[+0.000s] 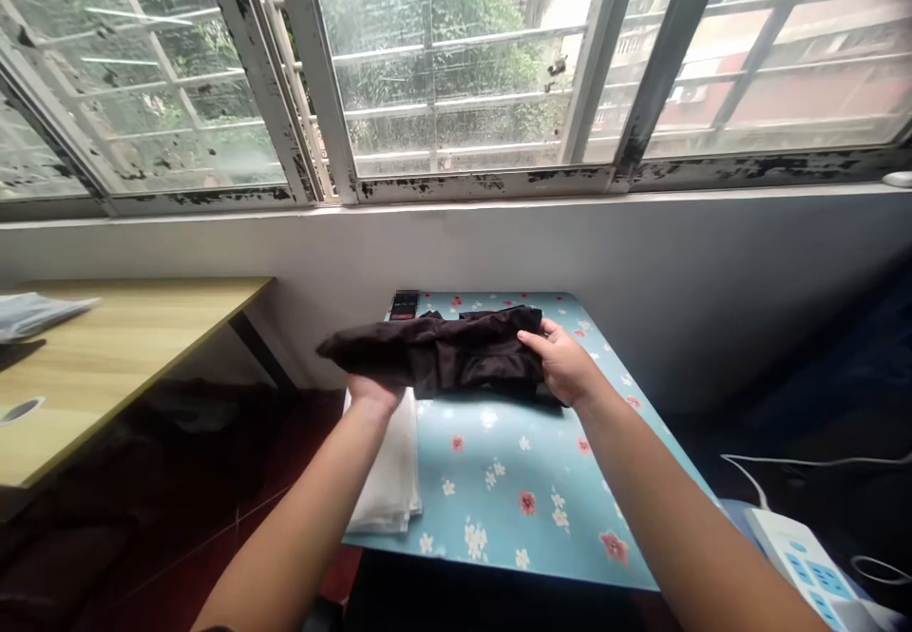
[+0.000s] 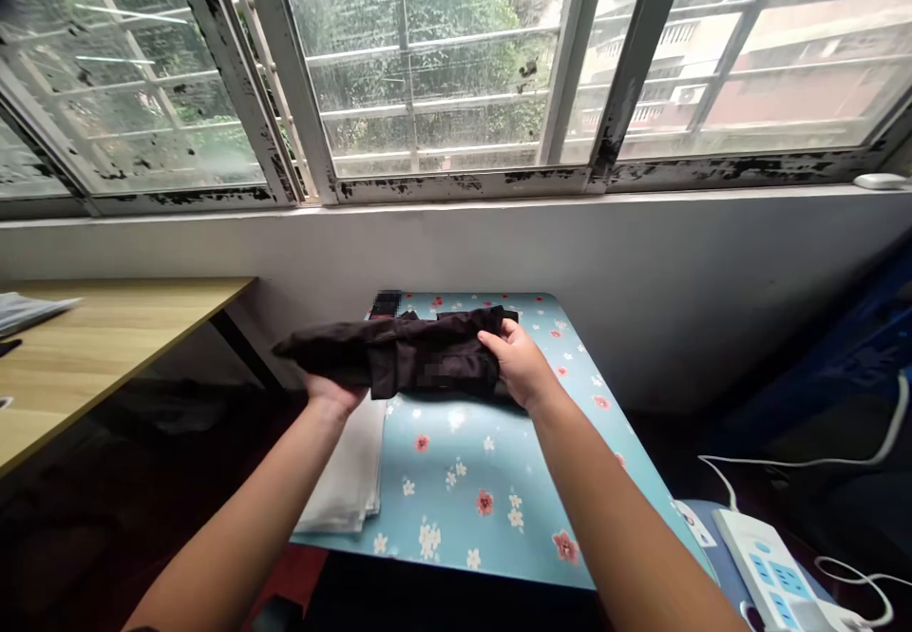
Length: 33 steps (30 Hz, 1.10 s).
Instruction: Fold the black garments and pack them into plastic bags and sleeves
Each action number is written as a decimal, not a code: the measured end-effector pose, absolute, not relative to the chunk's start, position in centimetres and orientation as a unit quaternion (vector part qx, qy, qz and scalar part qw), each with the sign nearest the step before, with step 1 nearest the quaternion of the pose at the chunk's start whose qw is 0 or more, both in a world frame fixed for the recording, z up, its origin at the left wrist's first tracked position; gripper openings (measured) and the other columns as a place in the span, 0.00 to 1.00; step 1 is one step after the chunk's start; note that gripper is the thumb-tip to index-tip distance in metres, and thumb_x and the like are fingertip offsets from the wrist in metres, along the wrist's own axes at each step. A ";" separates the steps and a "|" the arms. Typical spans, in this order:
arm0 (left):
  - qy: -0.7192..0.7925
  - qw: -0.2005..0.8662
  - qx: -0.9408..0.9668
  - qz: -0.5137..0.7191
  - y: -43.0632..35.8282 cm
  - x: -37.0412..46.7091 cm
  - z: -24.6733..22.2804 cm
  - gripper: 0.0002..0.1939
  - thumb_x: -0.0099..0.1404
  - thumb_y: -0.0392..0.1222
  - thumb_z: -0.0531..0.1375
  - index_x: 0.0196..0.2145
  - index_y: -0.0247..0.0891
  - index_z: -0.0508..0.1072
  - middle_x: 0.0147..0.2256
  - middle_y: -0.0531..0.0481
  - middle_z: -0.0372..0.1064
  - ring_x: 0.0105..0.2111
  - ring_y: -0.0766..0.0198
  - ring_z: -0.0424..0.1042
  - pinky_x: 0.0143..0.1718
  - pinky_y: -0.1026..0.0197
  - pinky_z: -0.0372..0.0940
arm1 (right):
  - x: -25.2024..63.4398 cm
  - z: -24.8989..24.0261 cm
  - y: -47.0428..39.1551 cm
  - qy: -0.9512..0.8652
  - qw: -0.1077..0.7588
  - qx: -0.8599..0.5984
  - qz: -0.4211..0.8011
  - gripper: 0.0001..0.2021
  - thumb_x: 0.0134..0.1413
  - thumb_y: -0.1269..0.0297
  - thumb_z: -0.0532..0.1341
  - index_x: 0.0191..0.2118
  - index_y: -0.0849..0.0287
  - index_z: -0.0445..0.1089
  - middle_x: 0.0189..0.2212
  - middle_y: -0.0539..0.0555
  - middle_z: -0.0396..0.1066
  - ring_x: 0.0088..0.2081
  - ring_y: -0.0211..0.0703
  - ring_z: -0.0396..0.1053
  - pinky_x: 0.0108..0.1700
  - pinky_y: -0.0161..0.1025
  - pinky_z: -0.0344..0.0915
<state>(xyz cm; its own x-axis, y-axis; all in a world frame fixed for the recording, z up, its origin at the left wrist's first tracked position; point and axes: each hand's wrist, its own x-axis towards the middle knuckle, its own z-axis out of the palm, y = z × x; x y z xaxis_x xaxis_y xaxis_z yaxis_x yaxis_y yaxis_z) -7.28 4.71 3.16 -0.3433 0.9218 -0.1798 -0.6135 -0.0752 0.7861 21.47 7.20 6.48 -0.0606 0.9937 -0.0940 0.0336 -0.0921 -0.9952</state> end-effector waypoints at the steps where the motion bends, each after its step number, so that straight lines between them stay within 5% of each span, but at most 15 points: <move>1: 0.469 0.488 0.184 0.712 5.6 -8.0 3.0 0.33 0.73 0.63 0.38 0.56 0.44 0.71 0.54 0.41 0.73 0.58 0.48 0.71 0.56 0.45 0.69 | 22.8 5.7 8.4 -0.503 0.423 -0.548 0.518 0.22 0.55 0.52 0.64 0.54 0.52 0.66 0.46 0.56 0.78 0.43 0.48 0.78 0.42 0.42 0.75; 5: 0.590 0.385 0.197 0.681 6.7 -10.8 0.5 0.31 0.71 0.61 0.36 0.53 0.44 0.68 0.53 0.39 0.70 0.56 0.49 0.72 0.50 0.46 0.71 | 29.1 2.0 10.6 -0.512 0.326 -0.656 0.449 0.26 0.51 0.54 0.66 0.54 0.59 0.67 0.45 0.65 0.76 0.40 0.53 0.77 0.37 0.45 0.73; 8: 0.611 0.362 0.272 0.649 6.7 -11.4 -0.9 0.22 0.68 0.59 0.50 0.49 0.44 0.71 0.51 0.42 0.71 0.52 0.52 0.73 0.48 0.51 0.71 | 32.5 0.4 10.3 -0.557 0.269 -0.691 0.374 0.31 0.47 0.52 0.69 0.56 0.59 0.69 0.51 0.67 0.72 0.41 0.54 0.74 0.41 0.48 0.70; 11: 0.602 0.349 0.412 0.588 7.5 -10.7 -1.0 0.19 0.58 0.52 0.67 0.46 0.43 0.77 0.50 0.44 0.73 0.51 0.50 0.72 0.49 0.51 0.69 | 33.8 0.2 9.9 -0.653 0.218 -0.644 0.332 0.28 0.43 0.51 0.71 0.53 0.51 0.75 0.49 0.57 0.73 0.39 0.48 0.71 0.44 0.44 0.67; 15: 0.528 0.171 0.753 0.353 10.2 -9.9 -0.1 0.29 0.57 0.45 0.70 0.57 0.50 0.75 0.61 0.45 0.67 0.59 0.44 0.64 0.61 0.42 0.60 | 33.7 0.9 10.3 -0.804 0.105 -0.556 0.183 0.15 0.56 0.50 0.61 0.43 0.50 0.80 0.38 0.54 0.73 0.36 0.46 0.70 0.39 0.40 0.64; 19: 0.455 0.044 0.870 0.184 13.5 -10.2 0.8 0.19 0.65 0.43 0.67 0.54 0.50 0.79 0.56 0.47 0.73 0.55 0.48 0.67 0.60 0.44 0.62 | 33.1 1.8 11.8 -0.816 0.087 -0.555 0.141 0.15 0.62 0.53 0.55 0.41 0.51 0.78 0.35 0.53 0.73 0.36 0.45 0.70 0.37 0.39 0.61; 23: 0.376 0.034 0.921 0.094 15.2 -11.4 1.6 0.18 0.64 0.45 0.68 0.52 0.51 0.79 0.55 0.50 0.75 0.54 0.50 0.68 0.58 0.49 0.64 | 32.9 2.2 12.9 -0.850 0.005 -0.503 0.157 0.11 0.48 0.53 0.67 0.38 0.50 0.76 0.31 0.50 0.73 0.31 0.43 0.69 0.32 0.37 0.57; 26: 0.360 0.055 0.927 0.092 15.4 -11.7 1.5 0.12 0.64 0.43 0.67 0.46 0.51 0.82 0.53 0.51 0.76 0.53 0.52 0.69 0.56 0.51 0.64 | 33.2 2.2 13.9 -0.869 -0.030 -0.469 0.153 0.04 0.51 0.60 0.64 0.30 0.52 0.74 0.34 0.51 0.75 0.32 0.43 0.69 0.32 0.37 0.55; 30: 0.424 0.171 0.865 0.209 16.1 -11.0 1.1 0.06 0.64 0.45 0.64 0.35 0.47 0.84 0.41 0.49 0.80 0.46 0.52 0.74 0.53 0.52 0.66 | 33.5 3.3 17.3 -0.865 -0.030 -0.466 0.183 0.04 0.50 0.61 0.64 0.28 0.53 0.74 0.29 0.50 0.74 0.29 0.41 0.67 0.33 0.36 0.57; 33: 0.543 0.268 0.736 0.304 18.0 -10.4 1.1 0.12 0.60 0.53 0.66 0.31 0.42 0.82 0.31 0.48 0.78 0.33 0.56 0.74 0.39 0.57 0.69 | 32.5 4.5 20.8 -0.828 0.035 -0.534 0.168 0.06 0.49 0.59 0.65 0.31 0.54 0.74 0.27 0.50 0.72 0.29 0.41 0.67 0.33 0.37 0.58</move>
